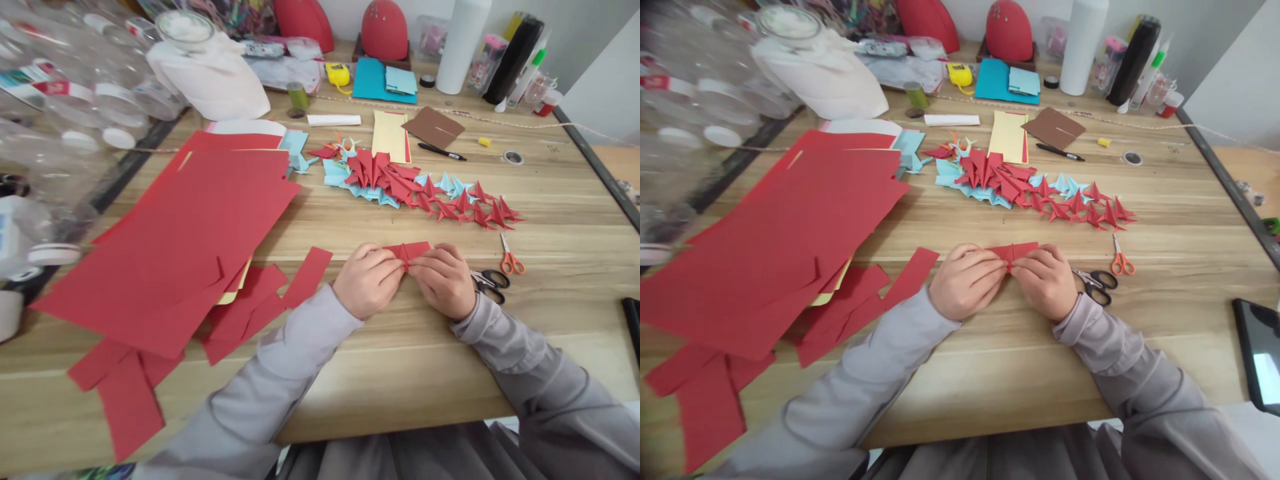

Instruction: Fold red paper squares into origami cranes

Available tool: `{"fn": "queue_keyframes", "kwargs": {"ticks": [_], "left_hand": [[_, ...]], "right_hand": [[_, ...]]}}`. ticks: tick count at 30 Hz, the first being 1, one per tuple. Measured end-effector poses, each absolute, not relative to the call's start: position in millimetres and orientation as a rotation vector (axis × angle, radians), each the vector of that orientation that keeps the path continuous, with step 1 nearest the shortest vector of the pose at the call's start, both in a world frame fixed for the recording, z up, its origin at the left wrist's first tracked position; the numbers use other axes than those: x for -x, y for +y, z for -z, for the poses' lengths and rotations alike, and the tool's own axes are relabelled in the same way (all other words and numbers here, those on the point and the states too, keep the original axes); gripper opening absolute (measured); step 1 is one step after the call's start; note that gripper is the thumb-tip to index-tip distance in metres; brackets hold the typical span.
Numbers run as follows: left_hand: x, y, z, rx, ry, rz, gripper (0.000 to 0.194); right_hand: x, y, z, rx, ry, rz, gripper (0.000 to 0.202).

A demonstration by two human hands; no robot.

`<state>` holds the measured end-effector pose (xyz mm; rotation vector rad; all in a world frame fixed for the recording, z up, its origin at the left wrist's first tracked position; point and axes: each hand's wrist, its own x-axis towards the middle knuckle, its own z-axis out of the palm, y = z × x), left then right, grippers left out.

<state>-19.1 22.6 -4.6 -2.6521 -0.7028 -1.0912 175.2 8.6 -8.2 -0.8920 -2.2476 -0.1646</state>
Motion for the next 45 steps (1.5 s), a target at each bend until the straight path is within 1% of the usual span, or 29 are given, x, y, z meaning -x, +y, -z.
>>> {"fn": "queue_keyframes", "kwargs": {"ticks": [6, 14, 18, 23, 27, 30, 33, 36, 37, 40, 42, 43, 45], "left_hand": [[21, 24, 7, 2.640, -0.728, 1.106, 0.012], [13, 23, 10, 2.597, -0.674, 1.161, 0.008], [12, 21, 9, 2.614, -0.640, 1.146, 0.010], [13, 18, 2, 2.649, -0.649, 1.045, 0.016], [23, 21, -2, 2.613, -0.661, 1.080, 0.015], [32, 24, -3, 2.562, -0.733, 1.138, 0.017], [33, 25, -2, 2.579, -0.734, 1.108, 0.019], [25, 22, -1, 2.590, -0.671, 1.102, 0.016], [23, 21, -1, 2.592, -0.662, 1.111, 0.014], [19, 18, -1, 2.603, -0.677, 1.150, 0.012], [19, 16, 0, 2.624, -0.743, 1.221, 0.012], [19, 16, 0, 2.636, -0.806, 1.288, 0.012], [18, 16, 0, 2.606, -1.057, 1.532, 0.011]], "right_hand": [[-177, 10, 7, 0.936, -2.178, 0.133, 0.010], [-174, 8, 8, 0.899, -2.239, 0.180, 0.014], [-173, 6, 6, 0.881, -2.275, 0.202, 0.015], [-173, 5, 3, 0.876, -2.318, 0.235, 0.015], [-182, 10, 5, 0.908, -2.268, 0.201, 0.014], [-190, 14, 6, 1.023, -2.130, 0.151, 0.013], [-188, 13, 6, 1.019, -2.113, 0.059, 0.010], [-180, 8, 5, 0.916, -2.265, 0.010, 0.020], [-178, 6, 6, 0.895, -2.285, 0.036, 0.019], [-176, 5, 7, 0.858, -2.270, 0.102, 0.018], [-177, 5, 7, 0.861, -2.230, 0.086, 0.019], [-178, 6, 7, 0.883, -2.196, 0.064, 0.020], [-179, 6, 7, 0.978, -2.098, -0.012, 0.022]]}}
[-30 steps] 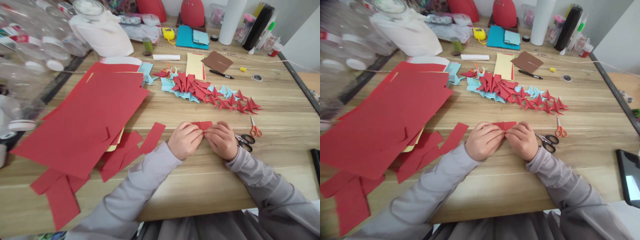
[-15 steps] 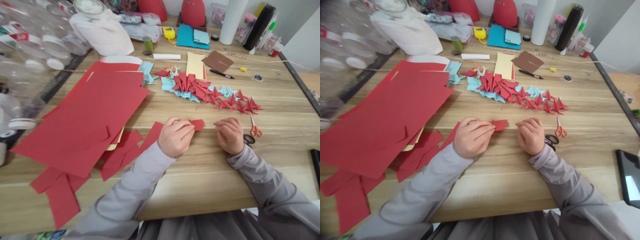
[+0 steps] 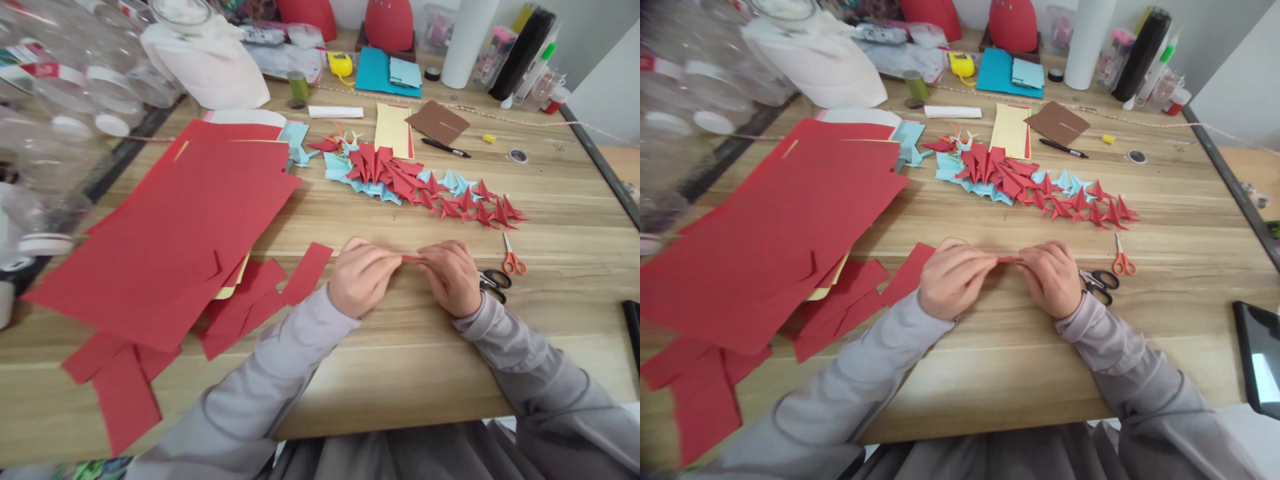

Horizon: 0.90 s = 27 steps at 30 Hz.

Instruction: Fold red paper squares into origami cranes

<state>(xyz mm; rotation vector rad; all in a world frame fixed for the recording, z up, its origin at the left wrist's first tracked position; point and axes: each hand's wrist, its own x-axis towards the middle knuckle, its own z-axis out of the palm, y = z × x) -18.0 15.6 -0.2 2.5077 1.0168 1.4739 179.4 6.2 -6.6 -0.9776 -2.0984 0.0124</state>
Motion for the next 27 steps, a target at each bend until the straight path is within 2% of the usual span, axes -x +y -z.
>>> {"fn": "queue_keyframes", "kwargs": {"ticks": [2, 5, 7, 9, 18, 27], "left_hand": [[15, 16, 2, -2.058, 1.216, -1.563, 0.007], [10, 19, 5, -1.465, 1.349, -1.521, 0.013], [6, 20, 6, -1.306, 1.340, -1.464, 0.017], [4, 21, 7, -1.275, 1.315, -1.420, 0.017], [8, 21, 5, -1.134, 1.090, -1.326, 0.026], [4, 20, 6, -1.041, 1.018, -1.222, 0.017]], "right_hand": [[-179, 6, 7, 1.100, -1.975, -0.170, 0.028], [-175, 6, 10, 1.147, -1.756, -0.684, 0.039], [-170, 5, 11, 1.030, -1.556, -1.073, 0.042], [-165, 4, 10, 0.990, -1.412, -1.279, 0.037], [-170, 8, 14, 1.072, -1.136, -1.453, 0.031], [-171, 8, 12, 1.108, -1.211, -1.353, 0.025]]}}
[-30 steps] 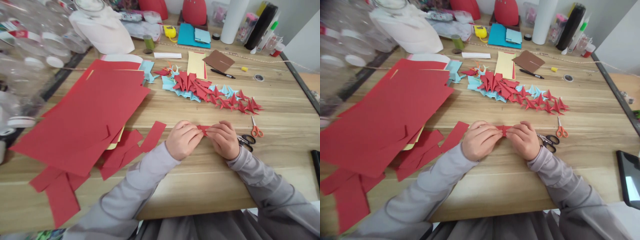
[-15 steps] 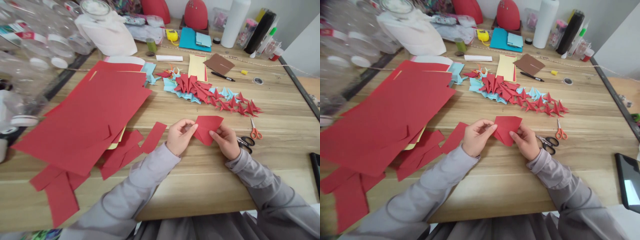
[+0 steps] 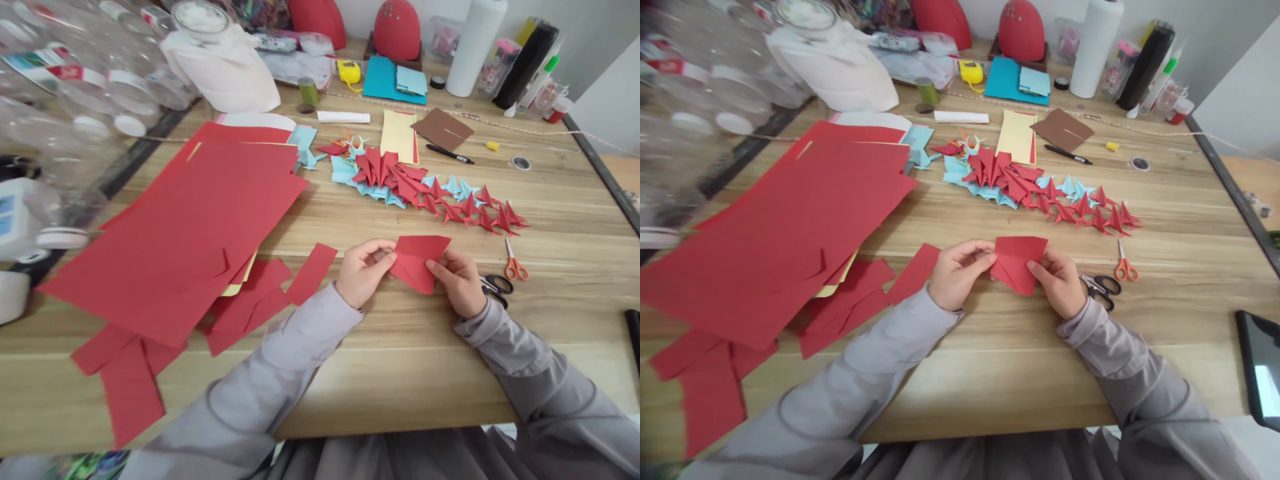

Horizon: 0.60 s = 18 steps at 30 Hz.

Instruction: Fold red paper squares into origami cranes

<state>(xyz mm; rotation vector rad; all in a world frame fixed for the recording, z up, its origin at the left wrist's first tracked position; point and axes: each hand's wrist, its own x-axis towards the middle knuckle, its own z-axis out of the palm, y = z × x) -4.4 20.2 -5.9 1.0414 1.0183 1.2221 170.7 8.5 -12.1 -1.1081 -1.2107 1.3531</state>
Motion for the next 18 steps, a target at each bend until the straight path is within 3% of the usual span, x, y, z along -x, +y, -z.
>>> {"fn": "queue_keyframes", "kwargs": {"ticks": [7, 14, 18], "left_hand": [[6.5, 22.4, 10.7, -0.998, 0.998, -1.249, 0.009], [8.6, 21.8, 11.3, -1.233, 0.732, -1.230, 0.029], [6.9, 21.7, 8.7, -1.342, 0.701, -1.247, 0.020]], "right_hand": [[-177.5, 8.9, 21.7, 1.106, -1.245, -1.335, 0.017], [-177.6, 10.1, 19.5, 1.143, -1.061, -1.447, 0.014], [-178.2, 9.4, 17.8, 1.111, -1.138, -1.450, 0.017]]}}
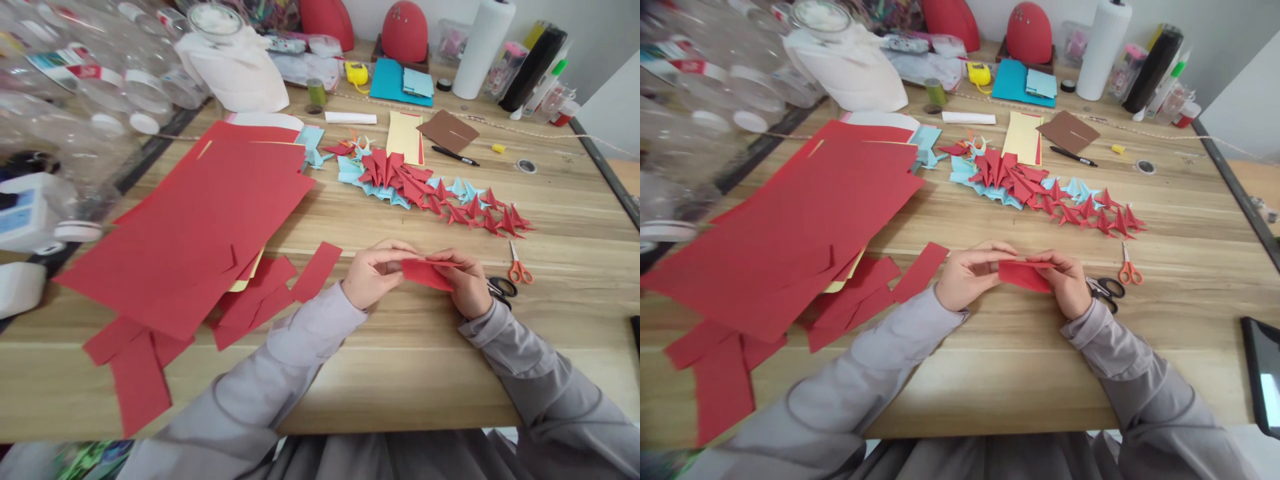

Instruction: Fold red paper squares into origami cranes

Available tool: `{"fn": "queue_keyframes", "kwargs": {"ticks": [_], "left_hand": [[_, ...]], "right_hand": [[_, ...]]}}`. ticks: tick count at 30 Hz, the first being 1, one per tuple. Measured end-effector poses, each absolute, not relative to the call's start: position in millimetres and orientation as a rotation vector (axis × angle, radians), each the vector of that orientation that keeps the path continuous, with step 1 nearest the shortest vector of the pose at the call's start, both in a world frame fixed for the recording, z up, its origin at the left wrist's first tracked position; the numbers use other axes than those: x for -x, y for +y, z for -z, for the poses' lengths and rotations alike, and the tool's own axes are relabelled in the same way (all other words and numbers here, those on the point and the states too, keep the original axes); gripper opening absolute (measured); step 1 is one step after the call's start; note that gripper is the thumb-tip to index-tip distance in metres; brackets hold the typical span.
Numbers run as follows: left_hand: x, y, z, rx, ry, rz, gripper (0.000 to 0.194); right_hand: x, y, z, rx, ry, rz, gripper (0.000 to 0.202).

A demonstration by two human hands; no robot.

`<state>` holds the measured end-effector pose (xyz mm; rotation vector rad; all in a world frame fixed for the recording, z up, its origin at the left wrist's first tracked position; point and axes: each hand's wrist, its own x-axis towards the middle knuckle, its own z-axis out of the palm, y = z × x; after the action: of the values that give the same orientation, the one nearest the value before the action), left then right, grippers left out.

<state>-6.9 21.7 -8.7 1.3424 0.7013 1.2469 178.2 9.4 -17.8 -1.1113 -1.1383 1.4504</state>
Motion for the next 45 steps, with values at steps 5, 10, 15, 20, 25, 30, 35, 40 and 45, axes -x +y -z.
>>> {"fn": "queue_keyframes", "kwargs": {"ticks": [5, 10, 15, 20, 25, 30, 35, 40, 45], "left_hand": [[7, 20, 3, -1.286, 0.907, -1.179, 0.014], [7, 18, 0, -1.205, 1.001, -1.131, 0.016], [3, 19, -1, -1.122, 0.962, -1.210, 0.015], [3, 20, 1, -1.099, 0.937, -1.236, 0.015], [4, 19, 0, -1.124, 0.959, -1.217, 0.017], [4, 18, 0, -1.124, 0.948, -1.189, 0.021], [3, 19, 3, -1.094, 0.974, -1.146, 0.021], [-1, 17, 6, -1.078, 1.004, -0.992, 0.027], [0, 17, 4, -1.024, 1.019, -0.918, 0.025]], "right_hand": [[-176, 8, 14, 0.937, -1.213, -1.464, 0.043], [-172, 8, 8, 1.056, -1.355, -1.327, 0.033], [-168, 9, 3, 1.158, -1.401, -1.255, 0.025], [-168, 8, 4, 1.172, -1.380, -1.267, 0.025], [-167, 7, 4, 1.220, -1.435, -1.227, 0.022], [-166, 6, 3, 1.235, -1.383, -1.245, 0.023], [-167, 6, 4, 1.228, -1.363, -1.288, 0.025], [-167, 6, 6, 1.176, -1.392, -1.325, 0.026], [-168, 7, 7, 1.125, -1.393, -1.362, 0.021]]}}
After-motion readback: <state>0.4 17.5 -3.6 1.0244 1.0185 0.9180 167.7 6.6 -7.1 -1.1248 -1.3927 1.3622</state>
